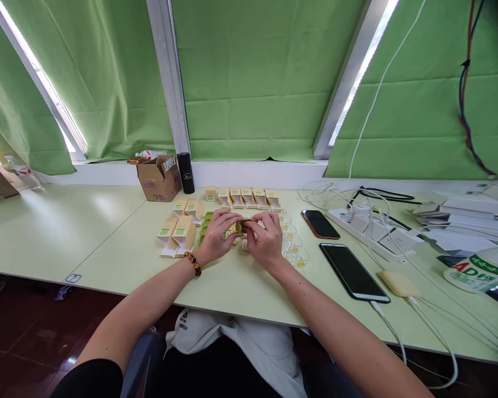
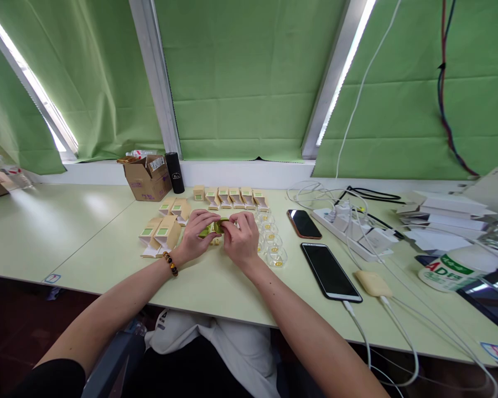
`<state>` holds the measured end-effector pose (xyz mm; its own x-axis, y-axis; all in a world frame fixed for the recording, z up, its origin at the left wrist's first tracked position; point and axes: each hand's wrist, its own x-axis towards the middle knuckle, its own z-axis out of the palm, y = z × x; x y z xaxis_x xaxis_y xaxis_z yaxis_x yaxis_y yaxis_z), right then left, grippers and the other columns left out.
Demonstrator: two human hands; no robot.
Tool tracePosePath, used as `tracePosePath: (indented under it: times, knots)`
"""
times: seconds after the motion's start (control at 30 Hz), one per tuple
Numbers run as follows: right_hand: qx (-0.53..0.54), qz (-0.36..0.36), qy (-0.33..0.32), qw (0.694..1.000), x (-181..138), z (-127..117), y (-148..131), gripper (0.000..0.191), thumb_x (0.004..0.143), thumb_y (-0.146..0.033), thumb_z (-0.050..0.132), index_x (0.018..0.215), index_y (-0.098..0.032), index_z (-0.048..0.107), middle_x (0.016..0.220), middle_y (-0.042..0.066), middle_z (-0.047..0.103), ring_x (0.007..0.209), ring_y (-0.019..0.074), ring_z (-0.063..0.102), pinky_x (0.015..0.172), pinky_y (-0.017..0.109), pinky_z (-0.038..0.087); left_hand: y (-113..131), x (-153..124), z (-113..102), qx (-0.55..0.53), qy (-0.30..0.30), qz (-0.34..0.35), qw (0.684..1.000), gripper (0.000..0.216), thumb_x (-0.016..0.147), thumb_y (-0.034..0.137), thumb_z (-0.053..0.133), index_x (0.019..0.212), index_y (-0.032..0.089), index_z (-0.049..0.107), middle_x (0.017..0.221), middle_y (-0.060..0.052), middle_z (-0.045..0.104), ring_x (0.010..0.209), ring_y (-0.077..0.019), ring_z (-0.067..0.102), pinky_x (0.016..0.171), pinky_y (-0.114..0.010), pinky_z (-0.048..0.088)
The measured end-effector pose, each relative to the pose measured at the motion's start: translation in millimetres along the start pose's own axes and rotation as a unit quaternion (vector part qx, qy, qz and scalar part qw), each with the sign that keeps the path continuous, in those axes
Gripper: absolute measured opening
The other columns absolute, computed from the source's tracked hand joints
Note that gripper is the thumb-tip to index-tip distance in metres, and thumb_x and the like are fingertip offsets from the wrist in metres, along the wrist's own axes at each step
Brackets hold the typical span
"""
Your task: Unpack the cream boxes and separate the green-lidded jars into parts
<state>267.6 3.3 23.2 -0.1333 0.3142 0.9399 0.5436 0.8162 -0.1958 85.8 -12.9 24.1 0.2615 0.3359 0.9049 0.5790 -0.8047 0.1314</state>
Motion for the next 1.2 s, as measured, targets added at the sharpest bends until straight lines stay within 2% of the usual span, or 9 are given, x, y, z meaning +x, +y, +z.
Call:
tracePosePath:
  times: [0.17,0.33,0.5,0.77,0.97,1.2]
  knots:
    - [0.009,0.014,-0.004,1.000,-0.3,1.5,0.3,0.020,0.096,-0.020,0.061,0.087,-0.026,0.077,0.087,0.009,0.063,0.094,0.0285,0.054,0.077,0.043,0.048,-1.4,-1.2,0.4,0.017,-0.001,-0.004,1.000,0.038,0.095,0.025,0.072,0.132,0.024,0.067,0.121,-0.011,0.075,0.115,-0.0286,0.065,0.102,-0.053,0.054]
    - [-0.004,-0.011,0.013,1.000,-0.5,1.0,0.9,0.020,0.097,-0.020,0.061,0.087,-0.027,0.076,0.085,0.008,0.064,0.089,0.0269,0.056,0.076,0.043,0.049,-1.1,-1.3,1.0,0.018,0.014,0.001,1.000,0.042,0.094,0.023,0.073,0.136,0.025,0.066,0.122,-0.010,0.075,0.116,-0.0283,0.064,0.103,-0.052,0.054]
    - [-0.004,-0.031,0.026,0.999,-1.2,0.1,1.9,0.020,0.097,-0.021,0.061,0.086,-0.027,0.076,0.082,0.008,0.064,0.087,0.0269,0.056,0.074,0.043,0.049,-0.8,-1.2,0.2,0.032,0.006,-0.028,0.999,0.038,0.095,0.027,0.072,0.133,0.024,0.068,0.122,-0.011,0.075,0.116,-0.0294,0.064,0.103,-0.053,0.054]
    - [0.026,-0.003,0.005,1.000,-2.6,0.3,3.3,0.020,0.098,-0.026,0.061,0.085,-0.028,0.077,0.082,0.009,0.063,0.088,0.0282,0.055,0.077,0.045,0.047,-2.0,-2.1,0.4,0.029,0.008,-0.043,0.999,0.039,0.095,0.027,0.072,0.133,0.024,0.068,0.123,-0.011,0.076,0.117,-0.0293,0.062,0.105,-0.054,0.053]
    - [-0.011,-0.057,0.037,0.998,-2.7,0.1,2.9,0.019,0.097,-0.019,0.062,0.086,-0.027,0.076,0.082,0.008,0.064,0.086,0.0261,0.056,0.075,0.042,0.049,-2.9,-2.0,0.6,0.031,0.018,-0.034,0.999,0.041,0.093,0.022,0.075,0.133,0.023,0.068,0.123,-0.010,0.075,0.118,-0.0283,0.061,0.106,-0.052,0.053]
    - [-0.006,-0.110,0.095,0.989,1.6,-3.7,-9.8,0.014,0.093,-0.009,0.069,0.090,-0.022,0.073,0.078,0.006,0.062,0.084,0.0224,0.056,0.072,0.038,0.050,-11.3,0.1,-6.0,0.042,0.042,-0.125,0.990,0.041,0.087,0.016,0.080,0.125,0.023,0.071,0.117,-0.007,0.077,0.116,-0.0285,0.057,0.102,-0.049,0.056]
